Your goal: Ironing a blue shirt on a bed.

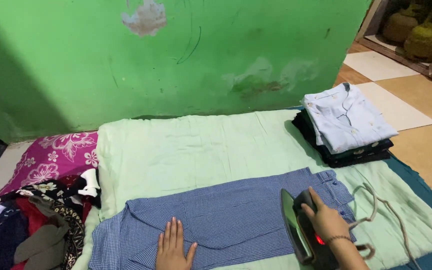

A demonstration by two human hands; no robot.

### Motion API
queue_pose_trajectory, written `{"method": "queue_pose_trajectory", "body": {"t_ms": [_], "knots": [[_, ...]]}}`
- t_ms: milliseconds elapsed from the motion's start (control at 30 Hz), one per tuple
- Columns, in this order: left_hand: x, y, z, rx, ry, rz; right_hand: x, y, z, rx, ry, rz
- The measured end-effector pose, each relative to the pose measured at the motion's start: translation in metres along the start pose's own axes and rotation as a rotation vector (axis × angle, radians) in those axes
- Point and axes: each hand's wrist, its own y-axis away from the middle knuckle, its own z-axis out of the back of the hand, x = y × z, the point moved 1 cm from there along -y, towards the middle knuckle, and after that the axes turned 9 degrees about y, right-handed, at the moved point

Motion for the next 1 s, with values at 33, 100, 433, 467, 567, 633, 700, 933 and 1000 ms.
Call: {"method": "queue_pose_trajectory", "body": {"t_ms": [33,100,433,467,567,633,700,933,1000], "knots": [[0.001,0.000,0.000,-0.001,0.000,0.002,-0.003,0.006,-0.002,-0.001,0.000,0.002],[0.001,-0.001,-0.001,0.041,-0.007,-0.007,-0.010,0.018,-0.006,-0.008,0.014,0.034],[0.000,0.000,0.000,0.042,-0.023,0.005,0.014,0.039,-0.003,-0.034,0.051,0.018],[0.001,-0.001,-0.004,0.046,-0.024,0.002,0.019,0.036,0.000,-0.042,0.038,0.029],[0.013,-0.011,-0.031,-0.360,0.022,-0.167,0.034,0.013,-0.006,-0.081,0.021,0.069],[0.015,-0.012,-0.038,-0.770,0.075,-0.329,0.046,-0.001,-0.008,-0.111,0.021,0.095],[0.012,-0.010,-0.030,-0.776,0.083,-0.350,0.061,-0.009,-0.006,-0.146,0.038,0.096],[0.001,0.003,0.001,0.068,-0.004,0.005,0.104,-0.043,-0.001,-0.135,0.099,0.108],[0.005,0.000,-0.010,0.014,0.012,-0.019,0.110,-0.050,0.001,-0.124,0.089,0.119]]}}
